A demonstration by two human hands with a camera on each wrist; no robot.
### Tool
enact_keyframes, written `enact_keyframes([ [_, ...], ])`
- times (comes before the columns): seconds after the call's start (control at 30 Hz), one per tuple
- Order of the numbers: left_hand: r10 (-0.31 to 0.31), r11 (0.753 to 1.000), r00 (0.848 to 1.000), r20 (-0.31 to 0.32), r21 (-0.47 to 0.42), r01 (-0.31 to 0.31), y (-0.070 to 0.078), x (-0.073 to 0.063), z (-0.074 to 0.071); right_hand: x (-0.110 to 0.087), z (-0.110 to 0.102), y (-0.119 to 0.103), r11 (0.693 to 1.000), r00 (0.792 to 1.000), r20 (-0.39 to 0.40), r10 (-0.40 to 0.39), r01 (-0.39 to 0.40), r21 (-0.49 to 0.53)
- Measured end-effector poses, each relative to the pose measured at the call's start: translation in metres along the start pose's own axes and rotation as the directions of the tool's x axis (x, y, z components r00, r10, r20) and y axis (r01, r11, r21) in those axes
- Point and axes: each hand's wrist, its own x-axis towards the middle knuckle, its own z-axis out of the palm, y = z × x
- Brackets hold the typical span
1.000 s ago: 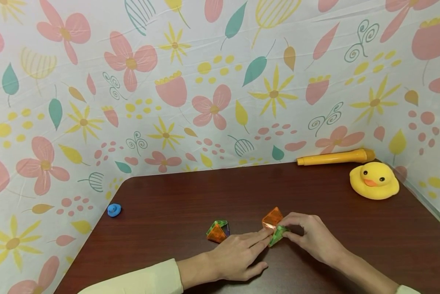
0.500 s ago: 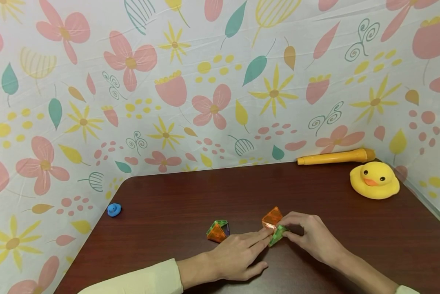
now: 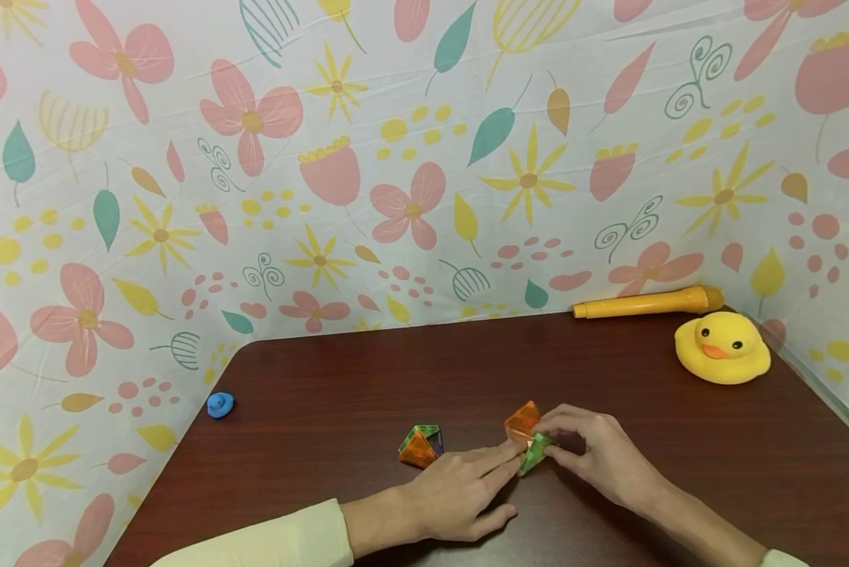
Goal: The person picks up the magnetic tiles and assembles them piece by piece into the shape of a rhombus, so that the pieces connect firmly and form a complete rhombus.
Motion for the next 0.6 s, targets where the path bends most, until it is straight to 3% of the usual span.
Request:
enact_keyframes([
  [0.2,0.000,1.000,1.000,0.000,0.008,0.000,0.0002,-0.0001,0.0004,-0.0002,0.0000,0.0013,0.999,1.000,0.009,0.012,-0.013,0.032],
  [0.47,-0.004,1.000,1.000,0.016,-0.002,0.004,-0.0004,0.0006,-0.0007,-0.0005,0.0035,0.0016,0.998,0.998,-0.051,-0.040,0.037,-0.053],
  [0.6,-0.003,1.000,1.000,0.019,-0.001,0.003,-0.0004,0.0007,-0.0009,-0.0004,0.0038,0.0017,0.998,0.998,-0.052,-0.035,0.033,-0.045],
])
